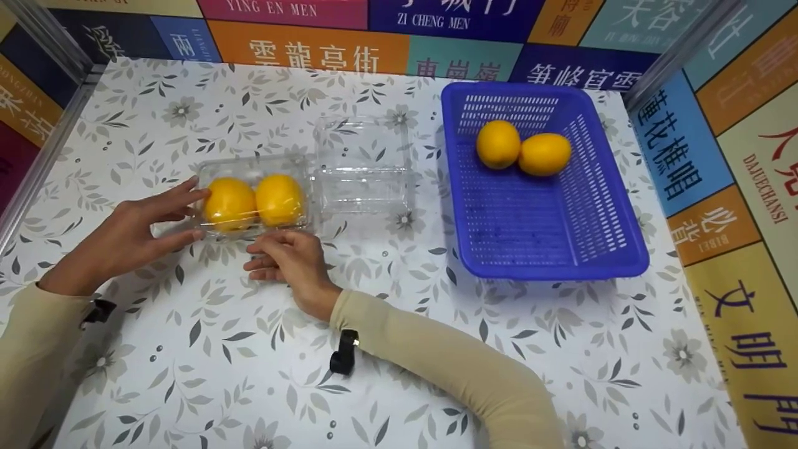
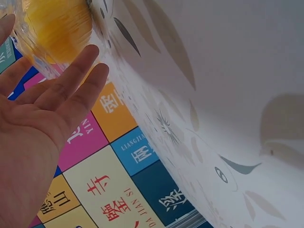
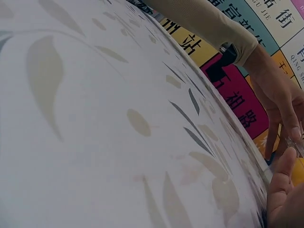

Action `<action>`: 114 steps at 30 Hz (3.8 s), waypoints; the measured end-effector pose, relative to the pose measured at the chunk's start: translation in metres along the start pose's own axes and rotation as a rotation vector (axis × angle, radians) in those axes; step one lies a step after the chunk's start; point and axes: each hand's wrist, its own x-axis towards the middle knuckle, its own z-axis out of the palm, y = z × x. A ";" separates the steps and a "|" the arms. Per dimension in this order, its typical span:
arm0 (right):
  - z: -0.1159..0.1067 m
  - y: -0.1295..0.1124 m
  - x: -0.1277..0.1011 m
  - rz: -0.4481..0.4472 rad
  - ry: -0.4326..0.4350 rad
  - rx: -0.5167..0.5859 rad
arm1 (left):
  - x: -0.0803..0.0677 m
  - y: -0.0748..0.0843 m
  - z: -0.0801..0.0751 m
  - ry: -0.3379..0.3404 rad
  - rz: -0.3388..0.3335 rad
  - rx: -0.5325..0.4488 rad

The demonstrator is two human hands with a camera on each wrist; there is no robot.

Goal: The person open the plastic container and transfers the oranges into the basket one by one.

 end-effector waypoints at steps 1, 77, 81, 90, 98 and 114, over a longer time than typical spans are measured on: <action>0.002 0.001 0.000 0.003 -0.002 0.006 | 0.000 0.000 0.000 0.000 -0.001 -0.002; 0.066 0.039 0.015 -0.094 0.124 0.140 | 0.007 0.034 0.001 0.034 0.268 0.530; 0.066 0.039 0.015 -0.087 0.131 0.141 | 0.007 0.037 0.005 0.038 0.246 0.555; 0.064 0.037 0.015 -0.082 0.156 0.132 | 0.011 0.041 0.015 0.075 0.247 0.621; 0.063 0.039 0.016 -0.090 0.138 0.118 | 0.008 0.041 0.018 0.086 0.292 0.696; 0.062 0.039 0.015 -0.097 0.106 0.128 | 0.006 0.035 0.006 0.147 0.288 0.541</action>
